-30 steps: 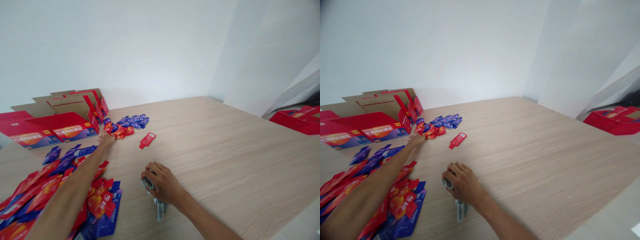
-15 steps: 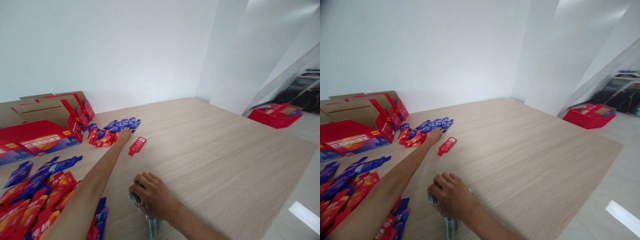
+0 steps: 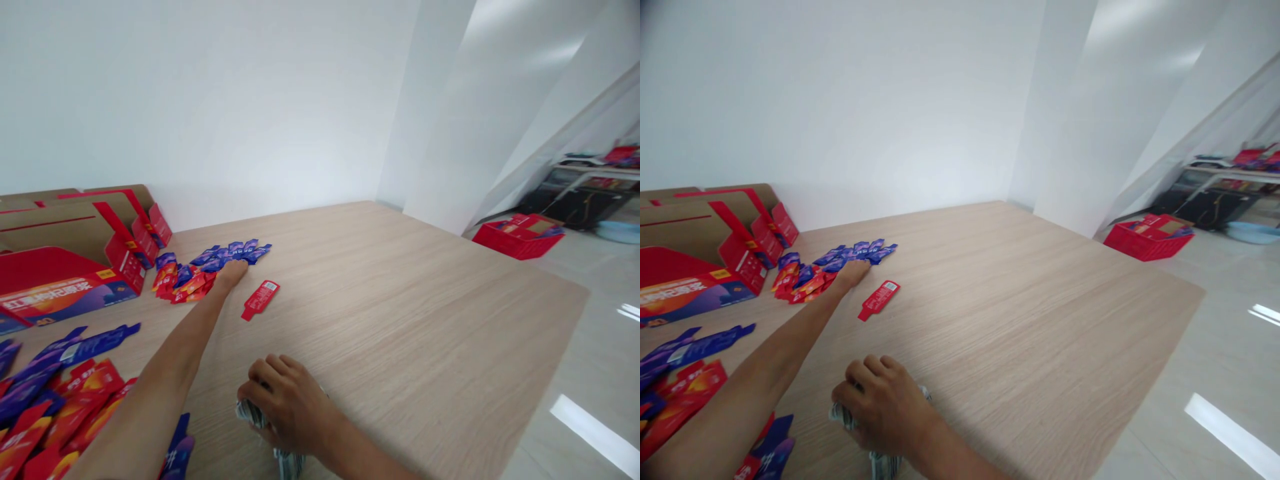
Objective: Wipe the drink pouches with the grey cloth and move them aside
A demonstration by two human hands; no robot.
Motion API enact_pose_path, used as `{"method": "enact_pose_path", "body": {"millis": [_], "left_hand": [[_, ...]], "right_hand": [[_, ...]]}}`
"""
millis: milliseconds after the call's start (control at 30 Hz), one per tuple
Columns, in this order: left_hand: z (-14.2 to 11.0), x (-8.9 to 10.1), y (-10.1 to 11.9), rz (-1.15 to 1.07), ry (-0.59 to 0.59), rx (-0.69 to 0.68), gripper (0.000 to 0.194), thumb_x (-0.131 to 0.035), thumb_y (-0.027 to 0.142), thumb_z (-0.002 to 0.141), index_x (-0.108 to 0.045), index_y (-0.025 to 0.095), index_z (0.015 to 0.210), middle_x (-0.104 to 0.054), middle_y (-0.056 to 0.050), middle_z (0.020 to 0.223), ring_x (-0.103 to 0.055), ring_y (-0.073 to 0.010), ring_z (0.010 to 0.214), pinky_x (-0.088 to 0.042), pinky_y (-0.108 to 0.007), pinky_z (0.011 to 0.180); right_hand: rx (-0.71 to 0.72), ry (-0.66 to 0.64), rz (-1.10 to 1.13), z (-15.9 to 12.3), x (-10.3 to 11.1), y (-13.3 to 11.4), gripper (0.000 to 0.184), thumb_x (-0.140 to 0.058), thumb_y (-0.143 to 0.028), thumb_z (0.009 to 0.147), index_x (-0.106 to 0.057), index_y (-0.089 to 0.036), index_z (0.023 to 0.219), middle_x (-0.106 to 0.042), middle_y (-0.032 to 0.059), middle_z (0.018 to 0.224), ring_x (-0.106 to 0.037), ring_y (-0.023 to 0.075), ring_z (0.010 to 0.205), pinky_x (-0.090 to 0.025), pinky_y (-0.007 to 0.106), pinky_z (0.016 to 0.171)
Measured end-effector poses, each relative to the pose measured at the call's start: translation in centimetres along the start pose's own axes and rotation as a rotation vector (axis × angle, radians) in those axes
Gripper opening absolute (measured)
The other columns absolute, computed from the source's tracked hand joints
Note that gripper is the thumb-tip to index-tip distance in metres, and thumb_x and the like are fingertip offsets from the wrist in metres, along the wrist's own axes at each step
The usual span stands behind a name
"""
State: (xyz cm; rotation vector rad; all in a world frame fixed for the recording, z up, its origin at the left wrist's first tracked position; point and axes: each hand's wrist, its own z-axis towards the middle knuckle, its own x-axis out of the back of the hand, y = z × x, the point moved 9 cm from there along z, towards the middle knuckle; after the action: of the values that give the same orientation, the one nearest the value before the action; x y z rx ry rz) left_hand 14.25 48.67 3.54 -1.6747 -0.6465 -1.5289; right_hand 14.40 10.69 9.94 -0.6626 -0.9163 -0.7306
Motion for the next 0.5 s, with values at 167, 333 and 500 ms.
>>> {"method": "enact_pose_path", "body": {"millis": [167, 333, 500], "left_hand": [[-0.4, 1.7, -0.1, -0.060, 0.060, 0.045, 0.040, -0.064, 0.037, 0.095, -0.061, 0.016, 0.129, -0.063, -0.012, 0.129, -0.065, -0.0249, 0.110, -0.057, -0.047, 0.092], [-1.0, 5.1, -1.1, -0.187, 0.190, 0.125, 0.034, -0.061, 0.034, 0.097, -0.064, 0.013, 0.124, -0.066, -0.014, 0.126, -0.065, -0.0269, 0.114, -0.054, -0.049, 0.097], [-3.4, 9.8, -2.1, -0.419, 0.351, 0.236, 0.030, -0.046, 0.020, 0.096, -0.065, 0.004, 0.112, -0.071, -0.024, 0.112, -0.068, -0.0327, 0.110, -0.051, -0.046, 0.098]], "right_hand": [[-0.027, -0.013, 0.008, 0.0, 0.0, 0.3, 0.029, -0.074, -0.035, 0.089, -0.057, -0.023, 0.110, -0.063, 0.0035, 0.108, -0.056, 0.0205, 0.095, -0.045, 0.032, 0.078], [-0.055, 0.002, 0.023, 0.0, 0.2, 0.6, 0.032, -0.077, -0.030, 0.085, -0.059, -0.022, 0.109, -0.063, 0.0045, 0.107, -0.057, 0.0211, 0.095, -0.047, 0.032, 0.078], [-0.119, 0.095, 0.095, -0.2, 0.6, 2.0, 0.031, -0.077, -0.020, 0.082, -0.060, -0.022, 0.108, -0.063, 0.0063, 0.107, -0.058, 0.0220, 0.095, -0.049, 0.033, 0.082]]}}
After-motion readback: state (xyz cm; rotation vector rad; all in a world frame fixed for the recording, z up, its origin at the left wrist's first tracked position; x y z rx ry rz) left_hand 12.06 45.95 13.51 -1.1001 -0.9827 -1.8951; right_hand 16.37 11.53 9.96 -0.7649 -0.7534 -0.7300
